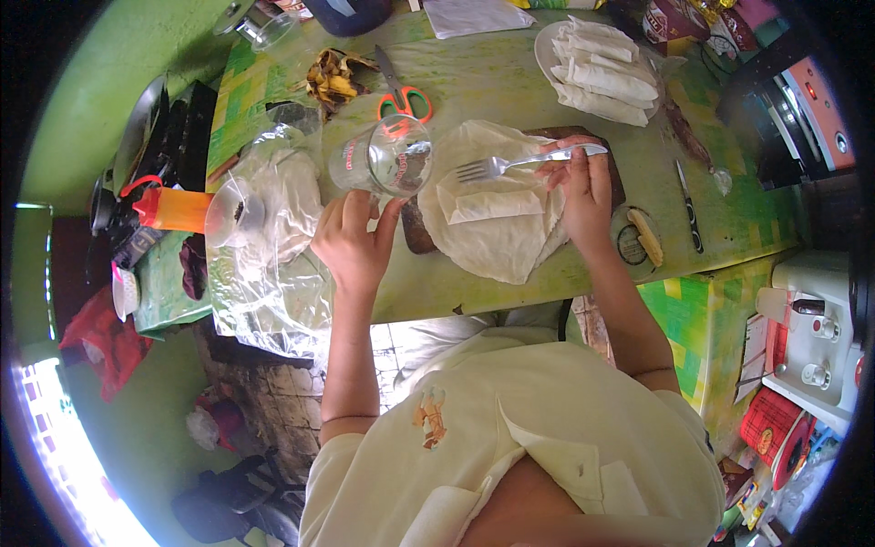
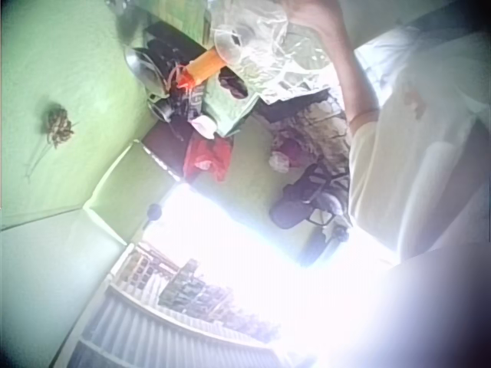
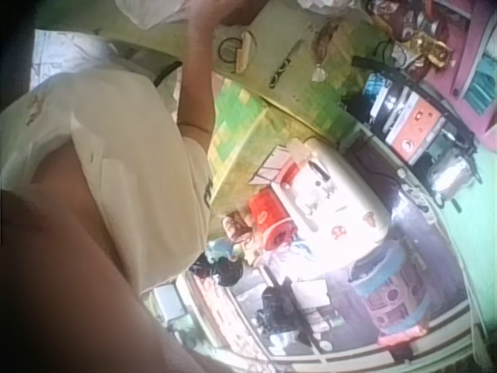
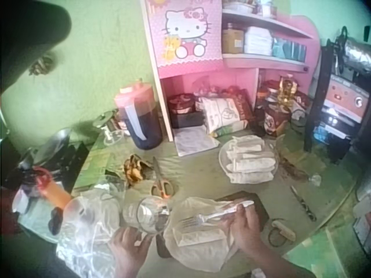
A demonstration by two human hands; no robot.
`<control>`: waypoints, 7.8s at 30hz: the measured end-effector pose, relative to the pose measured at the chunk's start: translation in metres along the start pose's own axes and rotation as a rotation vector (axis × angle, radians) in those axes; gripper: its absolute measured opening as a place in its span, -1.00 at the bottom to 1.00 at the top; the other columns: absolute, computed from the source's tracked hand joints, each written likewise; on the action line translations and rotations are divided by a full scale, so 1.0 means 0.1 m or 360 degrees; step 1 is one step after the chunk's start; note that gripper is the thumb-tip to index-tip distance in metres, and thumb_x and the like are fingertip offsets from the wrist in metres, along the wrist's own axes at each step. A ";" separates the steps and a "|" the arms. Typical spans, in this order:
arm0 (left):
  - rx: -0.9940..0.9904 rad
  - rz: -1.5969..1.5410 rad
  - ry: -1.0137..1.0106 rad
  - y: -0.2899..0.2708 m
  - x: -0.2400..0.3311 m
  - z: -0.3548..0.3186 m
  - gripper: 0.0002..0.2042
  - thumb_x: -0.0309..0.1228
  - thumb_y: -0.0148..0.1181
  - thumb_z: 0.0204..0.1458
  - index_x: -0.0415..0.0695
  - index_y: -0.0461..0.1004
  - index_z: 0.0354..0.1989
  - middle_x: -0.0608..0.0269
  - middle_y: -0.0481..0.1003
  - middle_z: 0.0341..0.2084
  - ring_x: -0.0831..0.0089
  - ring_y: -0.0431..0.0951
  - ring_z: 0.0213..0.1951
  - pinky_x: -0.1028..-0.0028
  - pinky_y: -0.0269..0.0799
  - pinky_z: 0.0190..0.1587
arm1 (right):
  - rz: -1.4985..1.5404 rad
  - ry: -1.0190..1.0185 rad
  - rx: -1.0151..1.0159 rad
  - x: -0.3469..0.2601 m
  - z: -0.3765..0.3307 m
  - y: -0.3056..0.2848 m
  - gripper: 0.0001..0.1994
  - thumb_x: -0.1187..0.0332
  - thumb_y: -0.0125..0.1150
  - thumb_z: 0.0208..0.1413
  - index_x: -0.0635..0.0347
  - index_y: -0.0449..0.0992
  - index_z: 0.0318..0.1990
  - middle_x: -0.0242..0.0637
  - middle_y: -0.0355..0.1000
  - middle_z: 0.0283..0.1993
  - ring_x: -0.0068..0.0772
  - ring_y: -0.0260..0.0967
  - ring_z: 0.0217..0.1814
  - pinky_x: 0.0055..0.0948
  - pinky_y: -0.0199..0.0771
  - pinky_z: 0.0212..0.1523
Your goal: The person places a banana slice and a dark granular filling onto a flatbread, folds it into a rectangular wrap, and stacks it on a plate. The process is repeated with additional flatbreads.
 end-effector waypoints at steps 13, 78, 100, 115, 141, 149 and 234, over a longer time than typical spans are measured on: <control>0.0006 -0.0010 0.0047 -0.02 0.07 0.02 -0.66 -0.23 0.46 -0.14 -0.05 0.34 -0.55 0.36 0.37 -0.68 0.32 0.38 -0.61 0.33 0.22 -0.61 | 0.0359 -0.0146 0.0114 -0.32 -0.03 -0.25 -0.78 0.31 -0.23 0.44 0.24 0.30 -0.02 -0.03 0.47 -0.08 -0.41 0.46 -0.33 -0.55 0.40 -0.35; 0.0173 -0.0567 -0.1024 0.06 -0.54 -0.50 -0.57 -0.36 0.29 0.14 -0.19 0.12 -0.57 0.37 0.04 -0.69 0.55 -0.01 -0.56 0.47 -0.05 -0.56 | 0.0053 -0.0427 -0.0446 -0.67 -0.26 1.13 -0.77 0.35 -0.22 0.41 0.32 0.32 -0.02 -0.07 0.42 -0.07 -0.36 0.57 -0.24 -0.48 0.50 -0.30; 0.0361 -0.0262 -0.0943 -0.11 -0.50 -0.57 -0.57 -0.55 0.32 0.01 -0.27 0.22 -0.01 0.11 0.29 -0.20 0.47 0.32 -0.33 0.49 0.25 -0.35 | -0.0967 -0.0591 -0.0675 -0.64 -0.34 0.46 -0.64 0.57 0.14 0.13 0.23 0.40 0.11 -0.17 0.43 -0.01 -0.32 0.45 -0.13 -0.40 0.43 -0.18; -0.0584 -0.0585 0.0199 0.52 0.70 -0.18 -0.70 -0.52 0.32 -0.13 -0.15 0.54 -0.16 0.16 0.53 -0.20 0.13 0.52 -0.10 0.22 0.44 -0.02 | -0.1370 -0.0612 -0.0798 -0.34 -0.35 0.29 -0.73 0.49 0.36 -0.07 0.17 0.59 -0.14 -0.28 0.52 -0.08 -0.17 0.47 -0.06 -0.28 0.50 -0.05; -0.0576 -0.0283 0.0344 0.71 0.72 0.13 -0.83 -0.50 0.26 -0.12 -0.15 0.52 -0.31 0.26 0.46 -0.38 0.25 0.47 -0.26 0.28 0.37 -0.20 | -0.1627 -0.0882 -0.0827 -0.25 -0.16 0.51 -0.79 0.41 0.26 -0.07 0.14 0.49 -0.22 -0.18 0.37 -0.22 -0.05 0.35 -0.08 -0.08 0.31 -0.12; -0.0566 -0.0477 0.0350 0.73 0.74 0.14 -0.86 -0.55 0.24 -0.19 -0.13 0.53 -0.39 0.27 0.46 -0.39 0.25 0.48 -0.28 0.28 0.39 -0.22 | -0.1587 -0.1031 -0.0760 -0.40 -0.18 0.60 -0.77 0.45 0.33 -0.08 0.17 0.53 -0.21 -0.28 0.43 -0.12 -0.21 0.39 -0.07 -0.21 0.29 -0.10; -0.1176 -0.2654 -0.1097 1.40 0.65 0.09 -0.79 -0.47 0.23 0.18 -0.26 0.51 -0.05 0.28 0.57 -0.17 0.55 0.53 -0.11 0.49 0.41 0.03 | 0.0304 0.0412 -0.0186 -0.03 -0.12 0.23 -0.78 0.53 0.35 0.08 0.32 0.49 -0.13 -0.34 0.51 -0.19 -0.62 0.46 -0.13 -0.60 0.50 -0.09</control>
Point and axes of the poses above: each hand's wrist, its own z-axis towards the middle knuckle, its own y-axis out of the palm, x = y × z, the point moved 8 cm from there along z, towards the middle knuckle
